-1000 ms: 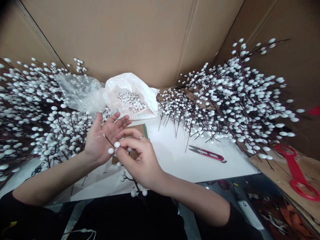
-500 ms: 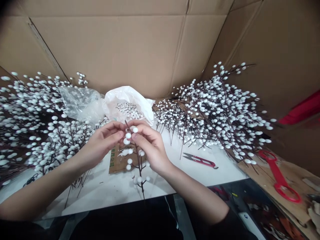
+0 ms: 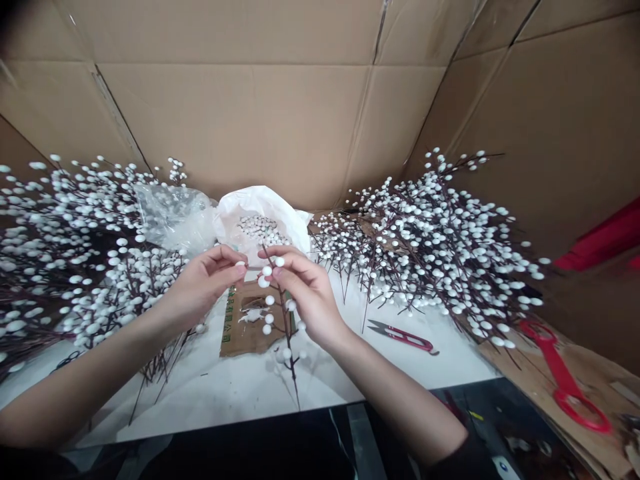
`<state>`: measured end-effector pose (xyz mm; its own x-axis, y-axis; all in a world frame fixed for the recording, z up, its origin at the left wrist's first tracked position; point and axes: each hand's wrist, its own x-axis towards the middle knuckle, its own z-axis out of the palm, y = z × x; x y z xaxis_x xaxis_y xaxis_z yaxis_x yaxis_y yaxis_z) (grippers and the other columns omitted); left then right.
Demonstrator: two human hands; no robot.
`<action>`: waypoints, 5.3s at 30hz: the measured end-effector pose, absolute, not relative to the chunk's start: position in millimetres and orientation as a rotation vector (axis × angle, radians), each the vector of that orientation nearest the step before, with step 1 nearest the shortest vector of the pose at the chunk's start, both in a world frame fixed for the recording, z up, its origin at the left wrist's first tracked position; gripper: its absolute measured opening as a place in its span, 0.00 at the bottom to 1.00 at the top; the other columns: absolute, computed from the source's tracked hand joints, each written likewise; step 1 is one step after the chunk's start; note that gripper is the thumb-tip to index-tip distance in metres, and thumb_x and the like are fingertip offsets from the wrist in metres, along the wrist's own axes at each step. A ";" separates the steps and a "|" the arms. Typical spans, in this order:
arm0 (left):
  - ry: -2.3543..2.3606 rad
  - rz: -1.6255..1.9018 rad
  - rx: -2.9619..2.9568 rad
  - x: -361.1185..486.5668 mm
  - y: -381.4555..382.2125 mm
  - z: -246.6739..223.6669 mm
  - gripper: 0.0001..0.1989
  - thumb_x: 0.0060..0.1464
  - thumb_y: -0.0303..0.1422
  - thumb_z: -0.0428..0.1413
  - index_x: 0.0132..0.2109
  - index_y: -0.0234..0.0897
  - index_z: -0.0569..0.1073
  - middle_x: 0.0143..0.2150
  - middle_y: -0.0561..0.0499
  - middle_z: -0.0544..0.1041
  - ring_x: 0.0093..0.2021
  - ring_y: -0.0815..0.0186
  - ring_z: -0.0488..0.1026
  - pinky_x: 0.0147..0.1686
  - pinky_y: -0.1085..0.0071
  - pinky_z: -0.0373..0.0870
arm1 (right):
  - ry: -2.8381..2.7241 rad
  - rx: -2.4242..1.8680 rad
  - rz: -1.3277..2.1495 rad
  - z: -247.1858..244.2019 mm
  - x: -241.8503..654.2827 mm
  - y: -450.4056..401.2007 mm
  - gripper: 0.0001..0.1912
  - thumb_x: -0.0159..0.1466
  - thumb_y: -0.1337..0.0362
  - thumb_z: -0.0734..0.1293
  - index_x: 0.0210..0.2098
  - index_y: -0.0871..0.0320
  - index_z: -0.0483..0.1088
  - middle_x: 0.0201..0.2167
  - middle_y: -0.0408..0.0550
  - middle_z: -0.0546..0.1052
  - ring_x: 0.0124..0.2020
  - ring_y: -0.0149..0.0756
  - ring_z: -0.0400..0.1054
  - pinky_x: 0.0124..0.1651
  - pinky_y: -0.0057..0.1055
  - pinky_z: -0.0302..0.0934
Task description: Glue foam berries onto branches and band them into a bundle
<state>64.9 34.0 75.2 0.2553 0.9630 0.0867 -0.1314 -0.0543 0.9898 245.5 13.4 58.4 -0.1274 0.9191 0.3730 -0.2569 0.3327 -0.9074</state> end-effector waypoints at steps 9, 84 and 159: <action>1.001 1.192 1.442 35.9 45.4 76.9 0.09 0.53 0.36 0.61 0.42 0.38 0.78 0.37 0.52 0.75 0.35 0.70 0.68 0.35 0.75 0.64 | -1.062 -0.731 1.591 49.6 238.2 40.1 0.08 0.49 0.62 0.68 0.21 0.59 0.65 0.23 0.42 0.67 0.23 0.28 0.57 0.25 0.26 0.49; 1.042 0.932 0.802 60.7 45.6 53.8 0.06 0.53 0.18 0.60 0.37 0.31 0.76 0.31 0.50 0.79 0.30 0.73 0.77 0.41 0.76 0.75 | -0.759 -0.977 1.569 4.3 226.9 35.5 0.15 0.50 0.58 0.76 0.31 0.57 0.70 0.24 0.42 0.75 0.21 0.27 0.63 0.20 0.22 0.49; 0.893 1.016 1.038 61.9 32.1 47.5 0.13 0.47 0.33 0.68 0.39 0.33 0.77 0.34 0.51 0.82 0.37 0.66 0.81 0.43 0.73 0.79 | -1.474 -1.061 0.677 19.5 226.7 16.8 0.07 0.57 0.66 0.67 0.23 0.59 0.69 0.20 0.39 0.70 0.21 0.26 0.59 0.26 0.24 0.54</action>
